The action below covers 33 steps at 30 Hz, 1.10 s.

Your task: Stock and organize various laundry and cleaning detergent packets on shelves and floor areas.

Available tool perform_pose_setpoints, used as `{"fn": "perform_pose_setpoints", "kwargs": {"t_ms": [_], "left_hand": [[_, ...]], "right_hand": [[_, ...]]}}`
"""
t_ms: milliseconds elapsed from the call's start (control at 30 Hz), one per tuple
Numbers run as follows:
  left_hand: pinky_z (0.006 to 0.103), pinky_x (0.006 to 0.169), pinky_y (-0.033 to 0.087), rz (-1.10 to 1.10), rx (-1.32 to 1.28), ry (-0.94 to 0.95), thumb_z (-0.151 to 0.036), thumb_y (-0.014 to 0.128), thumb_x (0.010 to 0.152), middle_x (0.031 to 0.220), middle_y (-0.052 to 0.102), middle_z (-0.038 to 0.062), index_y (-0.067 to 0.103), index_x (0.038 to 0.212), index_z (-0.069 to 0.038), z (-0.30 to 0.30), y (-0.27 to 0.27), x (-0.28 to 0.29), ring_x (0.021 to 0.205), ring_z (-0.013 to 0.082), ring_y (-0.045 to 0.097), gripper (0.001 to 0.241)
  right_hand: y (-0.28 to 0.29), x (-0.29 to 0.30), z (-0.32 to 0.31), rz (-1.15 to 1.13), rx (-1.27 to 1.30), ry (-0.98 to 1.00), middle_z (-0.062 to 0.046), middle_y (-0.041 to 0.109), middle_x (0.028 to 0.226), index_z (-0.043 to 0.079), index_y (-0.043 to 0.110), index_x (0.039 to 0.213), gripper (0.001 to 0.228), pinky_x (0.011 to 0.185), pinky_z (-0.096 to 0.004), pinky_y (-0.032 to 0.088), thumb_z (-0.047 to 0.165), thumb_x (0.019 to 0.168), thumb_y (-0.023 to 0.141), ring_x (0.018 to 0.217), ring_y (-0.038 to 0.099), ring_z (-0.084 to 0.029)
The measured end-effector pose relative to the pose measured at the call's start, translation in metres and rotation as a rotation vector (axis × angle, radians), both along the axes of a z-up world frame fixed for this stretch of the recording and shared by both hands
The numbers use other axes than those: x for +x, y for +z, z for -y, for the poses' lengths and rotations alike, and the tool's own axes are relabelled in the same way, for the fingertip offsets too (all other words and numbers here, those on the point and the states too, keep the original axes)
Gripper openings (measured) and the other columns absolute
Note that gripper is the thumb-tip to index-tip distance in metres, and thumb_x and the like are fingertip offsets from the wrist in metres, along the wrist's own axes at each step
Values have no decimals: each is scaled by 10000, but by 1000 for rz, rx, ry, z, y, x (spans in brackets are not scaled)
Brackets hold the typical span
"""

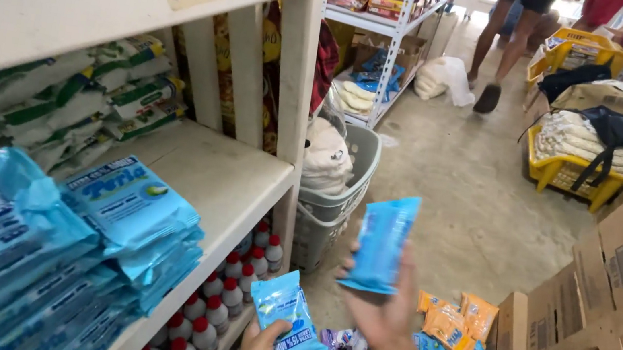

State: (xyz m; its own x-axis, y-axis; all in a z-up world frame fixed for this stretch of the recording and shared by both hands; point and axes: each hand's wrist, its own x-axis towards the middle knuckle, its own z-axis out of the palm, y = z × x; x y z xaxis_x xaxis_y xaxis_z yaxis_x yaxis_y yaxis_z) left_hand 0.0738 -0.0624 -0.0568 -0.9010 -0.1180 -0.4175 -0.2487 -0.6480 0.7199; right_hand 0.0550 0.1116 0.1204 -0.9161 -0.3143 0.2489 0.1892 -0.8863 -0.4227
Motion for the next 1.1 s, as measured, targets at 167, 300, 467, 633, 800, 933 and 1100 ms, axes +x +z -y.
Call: {"fn": "perform_pose_setpoints", "kwargs": {"t_ms": [167, 300, 467, 633, 800, 933, 1100], "left_hand": [[386, 719, 607, -31, 82, 37, -24, 575, 839, 947, 735, 114, 628, 1176, 26, 10, 46, 32, 820, 222, 741, 345], [353, 724, 596, -44, -32, 65, -37, 556, 835, 933, 720, 62, 623, 1153, -41, 21, 59, 49, 805, 185, 718, 325], [377, 696, 593, 29, -72, 55, -60, 566, 871, 904, 687, 68, 588, 1047, -35, 29, 67, 55, 770, 190, 702, 179], [371, 687, 590, 39, -70, 65, -88, 568, 875, 885, 667, 48, 580, 1015, -33, 32, 48, 53, 768, 173, 694, 151], [351, 684, 585, 50, -64, 75, -109, 562, 866, 863, 679, 55, 591, 976, -35, 31, 52, 57, 759, 172, 695, 136], [341, 645, 566, -2, -97, 57, -99, 569, 847, 816, 635, 22, 597, 957, -48, 32, 48, 57, 716, 155, 658, 125], [347, 611, 562, 1, -95, 56, -132, 572, 886, 794, 584, 12, 573, 937, -42, 33, 47, 56, 691, 138, 633, 104]], "right_hand": [[-61, 1, 50, 463, 257, -120, -12, 726, 1102, 115, 651, 1244, 441, 863, -340, 532, 323, 856, 618, 956, 665, -160], [-156, -45, 34, 511, 215, 228, -89, 726, 968, 84, 663, 1108, 309, 705, -308, 473, 323, 932, 747, 829, 625, -201], [-163, -60, 24, 400, 362, 20, -65, 729, 973, 106, 670, 1119, 308, 707, -379, 475, 318, 900, 709, 810, 623, -225], [-137, -46, 25, 427, 320, -97, -78, 730, 1179, 76, 625, 1230, 384, 971, -427, 508, 221, 874, 615, 1077, 680, -256], [-129, -40, 23, 316, 274, -103, -105, 708, 1214, 49, 609, 1257, 385, 1050, -477, 489, 181, 895, 590, 1122, 669, -285], [-123, -37, 25, 282, 305, -124, -101, 703, 1206, 47, 601, 1248, 334, 1021, -485, 510, 148, 931, 577, 1102, 673, -274], [-121, -37, 25, 302, 338, -111, -113, 707, 1192, 19, 597, 1245, 320, 993, -472, 540, 135, 948, 576, 1068, 691, -263]]}}
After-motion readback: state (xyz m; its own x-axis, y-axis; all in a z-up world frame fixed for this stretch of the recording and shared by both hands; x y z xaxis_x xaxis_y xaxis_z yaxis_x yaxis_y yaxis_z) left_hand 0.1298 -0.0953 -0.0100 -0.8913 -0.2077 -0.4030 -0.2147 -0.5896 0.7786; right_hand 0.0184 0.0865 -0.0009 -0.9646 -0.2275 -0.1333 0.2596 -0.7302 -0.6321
